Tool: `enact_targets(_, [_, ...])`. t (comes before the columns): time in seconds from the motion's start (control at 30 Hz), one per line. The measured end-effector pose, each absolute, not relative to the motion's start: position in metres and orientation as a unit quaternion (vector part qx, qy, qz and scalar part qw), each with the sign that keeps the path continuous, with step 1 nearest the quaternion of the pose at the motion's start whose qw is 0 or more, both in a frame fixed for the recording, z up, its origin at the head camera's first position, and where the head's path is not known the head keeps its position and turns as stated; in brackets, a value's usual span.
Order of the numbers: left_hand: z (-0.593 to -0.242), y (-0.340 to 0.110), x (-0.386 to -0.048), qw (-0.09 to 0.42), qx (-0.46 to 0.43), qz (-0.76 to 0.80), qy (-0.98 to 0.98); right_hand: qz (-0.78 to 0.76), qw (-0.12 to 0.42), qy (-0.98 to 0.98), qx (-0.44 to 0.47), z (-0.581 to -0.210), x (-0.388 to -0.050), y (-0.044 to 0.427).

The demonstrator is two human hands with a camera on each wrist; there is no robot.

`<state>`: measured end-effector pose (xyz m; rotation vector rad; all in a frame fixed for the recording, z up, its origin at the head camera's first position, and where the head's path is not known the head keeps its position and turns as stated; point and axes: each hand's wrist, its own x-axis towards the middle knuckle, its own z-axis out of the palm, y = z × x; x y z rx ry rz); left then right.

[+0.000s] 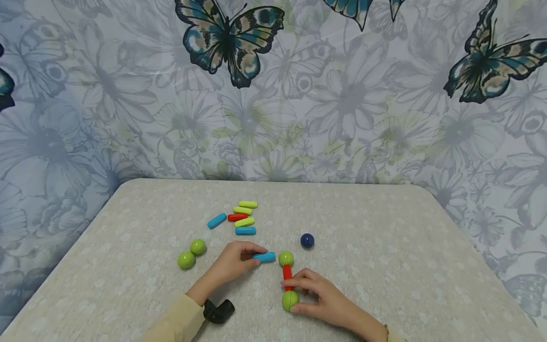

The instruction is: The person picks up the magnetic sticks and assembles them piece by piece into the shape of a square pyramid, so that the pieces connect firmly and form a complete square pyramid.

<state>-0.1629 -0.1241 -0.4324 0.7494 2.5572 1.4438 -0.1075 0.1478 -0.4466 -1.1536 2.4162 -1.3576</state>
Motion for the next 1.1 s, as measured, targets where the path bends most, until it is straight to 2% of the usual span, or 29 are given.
enact_targets(0.13, [-0.434, -0.121, -0.165, 0.073, 0.256, 0.494, 0.828, -0.447, 0.063, 0.803, -0.389, -0.447, -0.108, 0.148])
enact_targets(0.33, [-0.434, -0.116, -0.164, 0.072, 0.256, 0.504, 0.822, -0.456, 0.044, 0.792, -0.404, -0.445, -0.109, 0.148])
enact_targets(0.43, [-0.435, -0.116, -0.164, 0.074, 0.251, 0.513, 0.818, -0.477, -0.004, 0.791, -0.384, -0.441, -0.115, 0.147])
enact_targets(0.53, [-0.437, -0.116, -0.164, 0.077, 0.250, 0.522, 0.812, -0.488, -0.066, 0.808, -0.324, -0.437, -0.126, 0.143])
enact_targets(0.6, [-0.438, -0.115, -0.164, 0.081, 0.250, 0.529, 0.807, -0.480, -0.083, 0.826, -0.283, -0.435, -0.133, 0.140])
enact_targets(0.83, [-0.441, -0.114, -0.164, 0.094, 0.253, 0.542, 0.796, -0.442, -0.026, 0.862, -0.247, -0.438, -0.149, 0.128])
enact_targets(1.1, [-0.433, -0.123, -0.168, 0.086, 0.237, 0.543, 0.801, -0.442, -0.031, 0.864, -0.238, -0.443, -0.154, 0.124])
